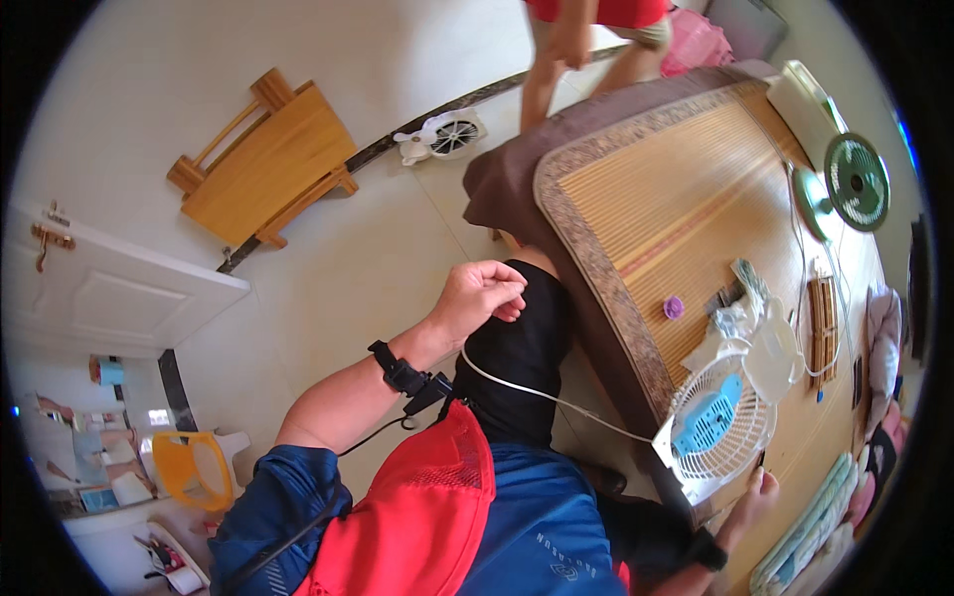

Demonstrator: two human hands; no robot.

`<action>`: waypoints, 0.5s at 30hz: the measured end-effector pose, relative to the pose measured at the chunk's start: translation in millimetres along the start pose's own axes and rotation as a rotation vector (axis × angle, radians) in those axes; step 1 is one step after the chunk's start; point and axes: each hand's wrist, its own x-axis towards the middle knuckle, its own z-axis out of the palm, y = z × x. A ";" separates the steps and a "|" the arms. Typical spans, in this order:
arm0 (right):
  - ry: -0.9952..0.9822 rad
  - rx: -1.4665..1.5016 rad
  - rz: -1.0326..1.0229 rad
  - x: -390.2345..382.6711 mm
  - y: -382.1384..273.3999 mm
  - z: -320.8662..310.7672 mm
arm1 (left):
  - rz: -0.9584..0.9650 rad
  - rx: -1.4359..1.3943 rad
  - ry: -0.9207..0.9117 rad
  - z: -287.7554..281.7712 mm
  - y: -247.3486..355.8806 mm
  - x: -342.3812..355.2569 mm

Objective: Repairing a small portable bear-shaped fan by disassembling it and wiping the blades.

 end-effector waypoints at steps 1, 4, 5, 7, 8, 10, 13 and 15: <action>0.038 -0.006 -0.051 -0.7 -16.7 -2.6 | 0.006 -0.009 0.022 -17.7 -2.6 0.9; 0.124 0.068 -0.175 -11.2 -87.7 -16.0 | -0.026 -0.002 0.146 -66.0 -15.8 9.1; 0.169 0.151 -0.236 -17.2 -122.2 -18.7 | -0.026 -0.016 0.162 -80.2 -19.6 10.8; 0.165 0.115 -0.296 -33.8 -199.3 -12.8 | -0.060 0.020 0.221 -106.1 -20.4 10.2; 0.117 0.015 -0.458 -46.0 -235.9 -18.1 | -0.072 0.006 0.208 -115.1 -27.0 18.3; -0.065 -0.011 -0.632 -63.6 -295.4 6.8 | -0.096 0.016 0.216 -134.2 -29.0 25.1; -0.405 0.059 -0.714 -100.2 -406.9 61.1 | -0.130 0.036 0.231 -165.7 -43.3 42.3; -0.575 0.011 -0.782 -115.1 -467.7 104.3 | -0.140 0.039 0.260 -192.5 -52.0 54.5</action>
